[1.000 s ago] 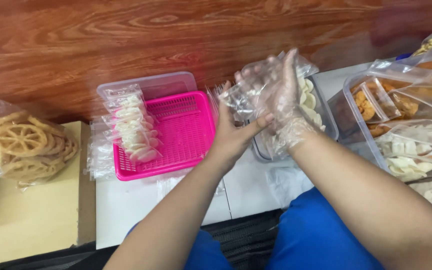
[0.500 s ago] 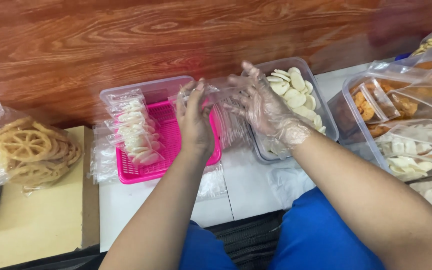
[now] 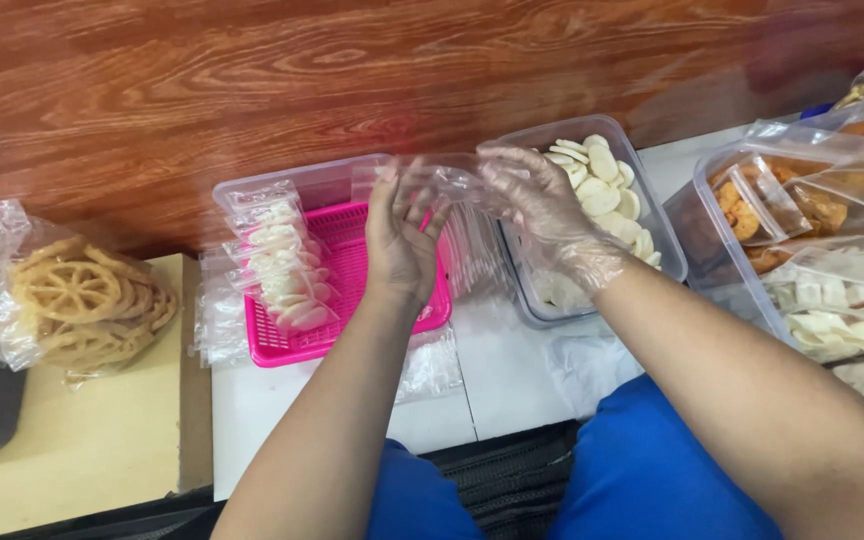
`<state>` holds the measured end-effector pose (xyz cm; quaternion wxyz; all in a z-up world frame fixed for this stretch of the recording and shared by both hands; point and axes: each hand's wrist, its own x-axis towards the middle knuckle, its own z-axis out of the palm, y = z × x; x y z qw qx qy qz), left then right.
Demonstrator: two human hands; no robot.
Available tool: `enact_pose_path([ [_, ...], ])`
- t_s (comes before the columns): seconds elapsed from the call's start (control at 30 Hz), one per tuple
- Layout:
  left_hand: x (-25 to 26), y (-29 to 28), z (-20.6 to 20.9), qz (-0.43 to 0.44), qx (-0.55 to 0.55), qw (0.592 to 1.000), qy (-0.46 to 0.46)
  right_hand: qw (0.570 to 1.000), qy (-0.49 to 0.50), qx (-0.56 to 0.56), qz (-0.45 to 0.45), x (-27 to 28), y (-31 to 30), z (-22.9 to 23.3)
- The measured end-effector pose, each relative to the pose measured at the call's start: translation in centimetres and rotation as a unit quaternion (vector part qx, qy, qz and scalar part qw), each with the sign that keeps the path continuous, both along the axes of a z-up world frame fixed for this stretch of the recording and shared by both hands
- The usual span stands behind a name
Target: Manually packing small, round snack crackers into individual plastic bags from a bulk container.
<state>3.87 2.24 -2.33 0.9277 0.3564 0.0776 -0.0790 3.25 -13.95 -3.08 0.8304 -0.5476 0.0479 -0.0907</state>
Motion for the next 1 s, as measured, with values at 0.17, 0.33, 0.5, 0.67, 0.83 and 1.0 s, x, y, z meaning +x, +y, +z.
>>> enact_pose_path([
  [0.17,-0.2,-0.3,0.3,0.035,0.024,0.999,0.004,0.999,-0.009,-0.021,0.044,-0.3,0.3,-1.4],
  [0.33,0.0,0.0,-1.1,0.117,0.104,0.986,-0.063,0.991,0.063,-0.022,0.113,-2.1,0.7,0.1],
  [0.5,-0.6,0.9,-0.9,0.133,0.325,0.888,-0.297,0.985,0.044,-0.123,0.116,-2.2,-0.6,0.3],
  [0.67,-0.7,1.9,-0.6,0.109,0.543,0.752,-0.358,0.986,-0.108,-0.112,0.061,-2.4,-1.8,2.2],
  [0.83,-1.1,1.5,-0.9,0.027,0.606,0.718,-0.340,0.948,-0.196,-0.206,0.143,-4.4,-2.1,5.8],
  [1.0,-0.8,0.4,-1.9,-0.035,0.677,0.632,-0.374,0.820,-0.181,-0.462,0.286,-4.8,-1.9,6.7],
])
